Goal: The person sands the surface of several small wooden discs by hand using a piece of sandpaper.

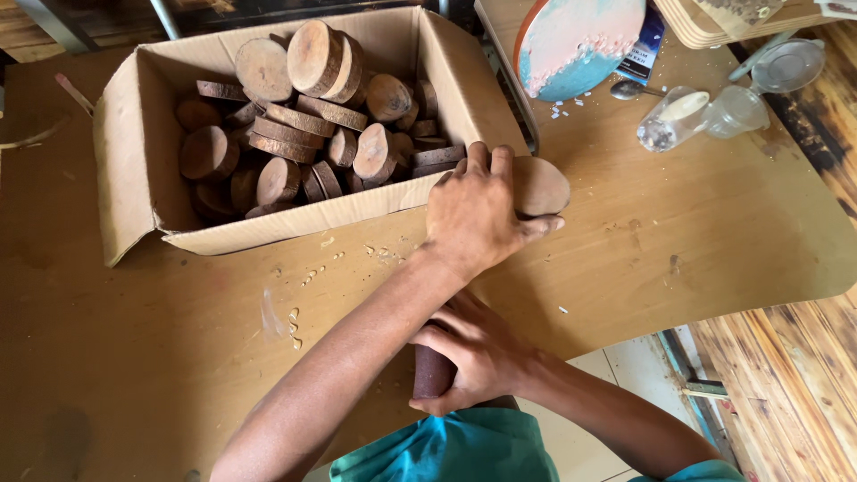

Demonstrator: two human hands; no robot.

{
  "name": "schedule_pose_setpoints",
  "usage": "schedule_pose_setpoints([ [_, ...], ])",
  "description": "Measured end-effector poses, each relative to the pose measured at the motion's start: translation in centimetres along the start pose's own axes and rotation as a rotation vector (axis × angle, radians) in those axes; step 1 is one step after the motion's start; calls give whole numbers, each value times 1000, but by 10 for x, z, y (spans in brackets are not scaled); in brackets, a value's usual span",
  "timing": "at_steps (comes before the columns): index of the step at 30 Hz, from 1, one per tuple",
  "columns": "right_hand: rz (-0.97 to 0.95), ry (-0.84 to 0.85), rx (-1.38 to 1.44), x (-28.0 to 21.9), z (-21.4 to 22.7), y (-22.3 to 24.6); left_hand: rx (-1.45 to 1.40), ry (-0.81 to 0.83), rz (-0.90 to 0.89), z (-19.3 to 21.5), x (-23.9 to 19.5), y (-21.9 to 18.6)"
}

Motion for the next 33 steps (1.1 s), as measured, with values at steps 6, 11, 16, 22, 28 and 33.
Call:
schedule_pose_setpoints([
  [6, 13, 30, 20, 0, -4, 0, -3, -19, 46, 1, -6, 6],
  [11, -16, 39, 53, 2, -5, -6, -93, -12, -10, 6, -13, 13],
  [16, -7, 91, 132, 15, -9, -5, -260, 4, -2, 47, -33, 37],
  [22, 119, 149, 156, 45, -21, 12, -265, -314, 44, 105, -44, 121],
  [28, 225, 86, 133, 79, -31, 15, -112, -398, 77, 133, -50, 215],
  [33, 219, 61, 119, 84, -38, -11, -48, -182, 142, 120, -42, 250],
])
Point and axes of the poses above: each hand's wrist, its own x-axis towards the middle knuckle, its own z-axis out of the back of the hand, y = z × x, the point moved 7 cm from there along x, towards the middle knuckle, and after that the axes turned 6 degrees about x, right-handed, at the moved point
